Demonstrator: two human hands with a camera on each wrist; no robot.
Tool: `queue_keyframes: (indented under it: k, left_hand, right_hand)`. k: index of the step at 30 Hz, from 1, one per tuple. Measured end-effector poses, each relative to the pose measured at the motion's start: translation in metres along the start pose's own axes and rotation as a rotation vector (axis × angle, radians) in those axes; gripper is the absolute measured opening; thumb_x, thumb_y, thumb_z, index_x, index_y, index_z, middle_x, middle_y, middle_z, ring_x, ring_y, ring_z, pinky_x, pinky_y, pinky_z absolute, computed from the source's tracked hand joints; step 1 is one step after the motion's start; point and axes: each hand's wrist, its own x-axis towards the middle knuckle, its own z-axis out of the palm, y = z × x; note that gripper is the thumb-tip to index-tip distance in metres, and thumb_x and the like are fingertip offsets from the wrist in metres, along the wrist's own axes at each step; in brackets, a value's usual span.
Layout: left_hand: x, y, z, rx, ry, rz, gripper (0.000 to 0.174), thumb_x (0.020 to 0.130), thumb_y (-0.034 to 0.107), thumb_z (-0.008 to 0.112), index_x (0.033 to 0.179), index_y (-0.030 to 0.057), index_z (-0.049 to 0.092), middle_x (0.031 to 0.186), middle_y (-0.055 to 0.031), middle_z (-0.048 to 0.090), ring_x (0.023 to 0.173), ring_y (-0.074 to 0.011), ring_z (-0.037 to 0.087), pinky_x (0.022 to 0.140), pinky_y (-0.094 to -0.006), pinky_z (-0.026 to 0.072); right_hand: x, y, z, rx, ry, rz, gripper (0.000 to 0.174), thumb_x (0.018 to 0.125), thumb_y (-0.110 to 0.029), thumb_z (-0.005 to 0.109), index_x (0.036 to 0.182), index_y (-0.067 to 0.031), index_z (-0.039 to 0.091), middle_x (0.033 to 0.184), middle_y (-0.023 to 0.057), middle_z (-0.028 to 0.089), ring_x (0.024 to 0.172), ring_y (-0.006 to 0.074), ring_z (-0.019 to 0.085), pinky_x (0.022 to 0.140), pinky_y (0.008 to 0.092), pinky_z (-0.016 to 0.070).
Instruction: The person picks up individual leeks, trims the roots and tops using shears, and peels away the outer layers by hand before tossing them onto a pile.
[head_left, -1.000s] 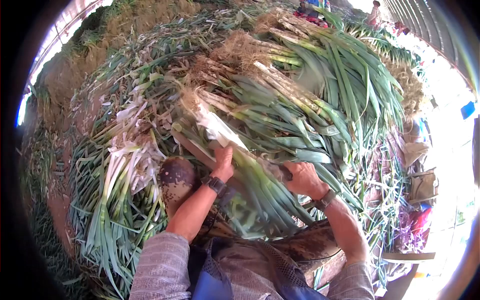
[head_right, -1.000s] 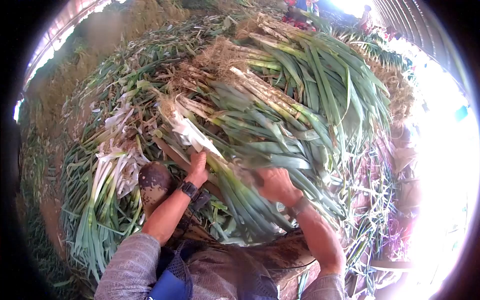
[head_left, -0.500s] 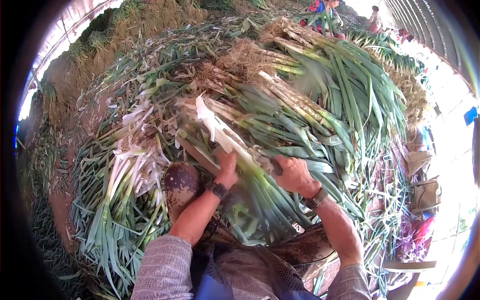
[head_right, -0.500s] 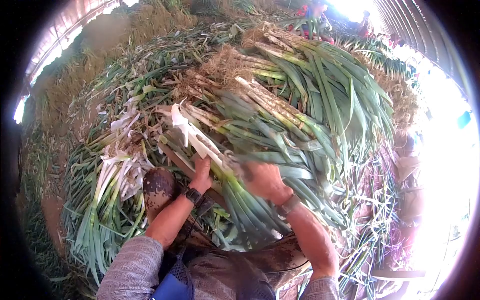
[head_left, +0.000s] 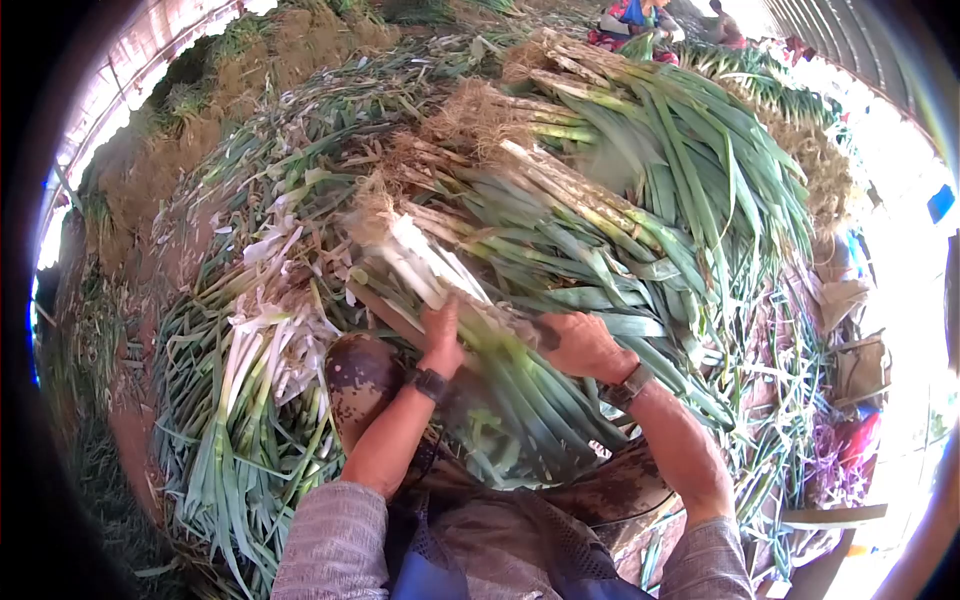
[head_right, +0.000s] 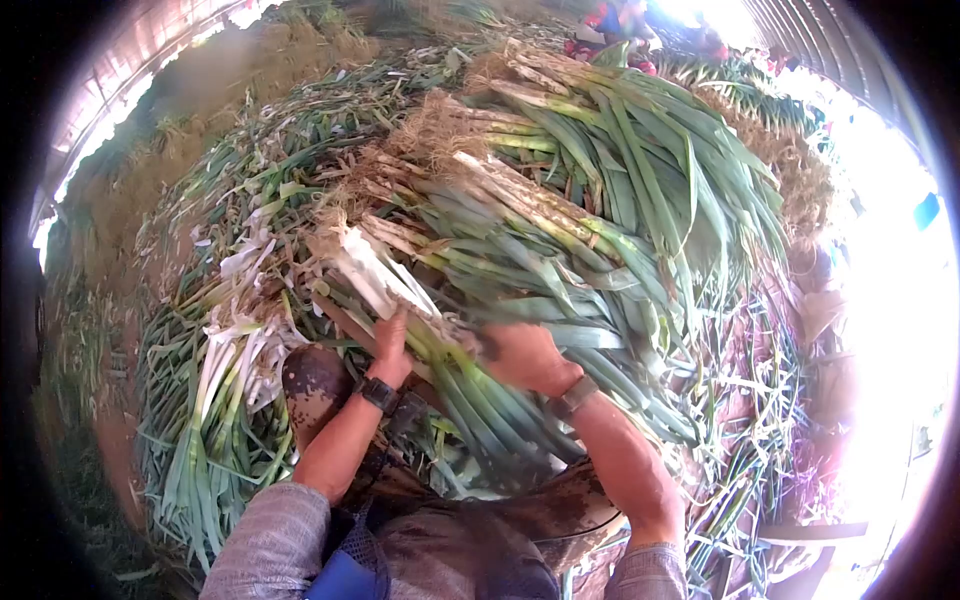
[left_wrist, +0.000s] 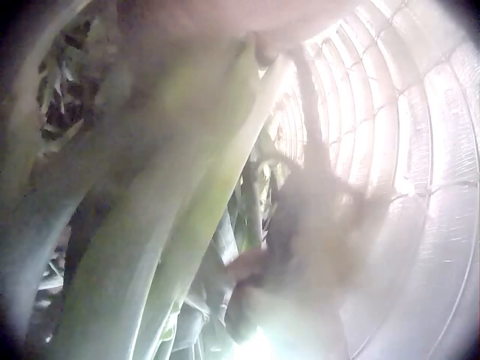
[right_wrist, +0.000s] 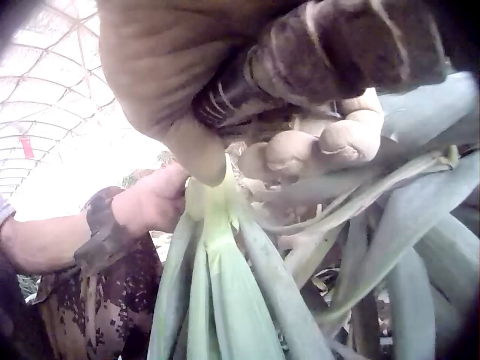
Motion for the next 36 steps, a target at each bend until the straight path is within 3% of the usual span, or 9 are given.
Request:
queue_keyframes:
  k: [5, 7, 9, 13, 23, 27, 33, 35, 36]
  left_hand:
    - [0.048, -0.01, -0.026, 0.112, 0.278, 0.07, 0.047, 0.085, 0.036, 0.077, 0.103, -0.0048, 0.062, 0.093, -0.0085, 0.064, 0.077, -0.0202, 0.06, 0.068, -0.0378, 0.0512]
    - [0.06, -0.013, -0.04, 0.132, 0.243, 0.093, 0.052, 0.084, 0.037, 0.078, 0.108, -0.0065, 0.062, 0.099, -0.009, 0.065, 0.084, -0.0202, 0.06, 0.074, -0.0371, 0.0506]
    - [0.067, -0.014, -0.05, 0.285, 0.254, -0.038, 0.052, 0.085, 0.032, 0.078, 0.113, -0.0075, 0.062, 0.105, -0.0098, 0.066, 0.089, -0.0202, 0.06, 0.077, -0.0366, 0.0503]
    - [0.051, -0.011, -0.04, 0.117, 0.204, 0.198, 0.041, 0.085, 0.018, 0.077, 0.113, -0.0088, 0.063, 0.107, -0.0113, 0.067, 0.087, -0.0196, 0.061, 0.075, -0.0354, 0.0508]
    - [0.055, -0.003, -0.025, -0.056, 0.171, 0.052, 0.042, 0.083, 0.018, 0.079, 0.115, -0.0018, 0.061, 0.107, -0.0081, 0.065, 0.09, -0.0203, 0.062, 0.078, -0.0359, 0.0515]
    - [0.069, -0.008, -0.027, -0.139, -0.025, 0.002, 0.044, 0.083, 0.02, 0.079, 0.117, 0.0003, 0.06, 0.109, -0.007, 0.064, 0.094, -0.0201, 0.061, 0.081, -0.0369, 0.0508]
    - [0.067, -0.004, -0.021, -0.097, 0.149, -0.046, 0.039, 0.088, 0.025, 0.073, 0.115, 0.0009, 0.06, 0.107, -0.008, 0.063, 0.095, -0.023, 0.061, 0.083, -0.0386, 0.0504]
    - [0.068, -0.005, -0.025, -0.329, -0.13, -0.166, 0.035, 0.092, 0.026, 0.067, 0.119, 0.0035, 0.058, 0.111, -0.0083, 0.063, 0.1, -0.0248, 0.061, 0.089, -0.0408, 0.0495]
    - [0.068, -0.006, -0.026, -0.329, -0.131, -0.164, 0.035, 0.092, 0.026, 0.067, 0.119, 0.0035, 0.058, 0.111, -0.0083, 0.063, 0.1, -0.0248, 0.061, 0.089, -0.0408, 0.0495]
  right_hand:
    - [-0.034, 0.014, -0.009, 0.039, -0.012, 0.022, 0.033, 0.084, -0.036, 0.064, 0.104, -0.0106, 0.069, 0.082, 0.0171, 0.069, 0.08, 0.0396, 0.065, 0.073, 0.0482, 0.0519]
    - [-0.046, 0.032, -0.007, -0.073, -0.123, 0.104, 0.034, 0.083, -0.036, 0.063, 0.104, -0.0103, 0.07, 0.083, 0.0173, 0.069, 0.08, 0.0403, 0.065, 0.073, 0.0483, 0.0518]
    - [-0.059, 0.038, -0.013, -0.047, -0.183, 0.2, 0.031, 0.085, -0.033, 0.06, 0.107, -0.014, 0.071, 0.088, 0.0183, 0.07, 0.088, 0.0401, 0.065, 0.08, 0.0491, 0.0508]
    - [-0.078, 0.054, -0.014, -0.202, -0.35, 0.246, 0.027, 0.08, -0.033, 0.061, 0.088, -0.0091, 0.071, 0.084, 0.019, 0.069, 0.085, 0.0412, 0.065, 0.078, 0.0508, 0.05]
    - [-0.073, 0.039, -0.006, -0.119, -0.16, 0.129, 0.024, 0.083, -0.031, 0.061, 0.09, -0.0095, 0.07, 0.084, 0.019, 0.069, 0.082, 0.041, 0.065, 0.073, 0.0516, 0.05]
    - [-0.05, 0.048, 0.004, -0.105, -0.045, 0.101, 0.029, 0.081, -0.028, 0.065, 0.101, -0.0073, 0.069, 0.077, 0.0188, 0.067, 0.076, 0.0404, 0.064, 0.069, 0.0498, 0.0498]
    - [-0.032, 0.043, 0.007, -0.074, -0.005, 0.114, 0.033, 0.079, -0.03, 0.065, 0.104, -0.0076, 0.069, 0.077, 0.0182, 0.067, 0.075, 0.0399, 0.064, 0.07, 0.049, 0.0499]
    - [-0.03, 0.042, 0.007, -0.116, 0.041, 0.078, 0.036, 0.079, -0.031, 0.065, 0.106, -0.0078, 0.068, 0.08, 0.0183, 0.068, 0.076, 0.0397, 0.064, 0.07, 0.0488, 0.0501]
    - [-0.029, 0.042, 0.006, -0.116, 0.042, 0.077, 0.036, 0.079, -0.031, 0.065, 0.106, -0.0078, 0.068, 0.08, 0.0183, 0.068, 0.076, 0.0397, 0.064, 0.07, 0.0488, 0.0501]
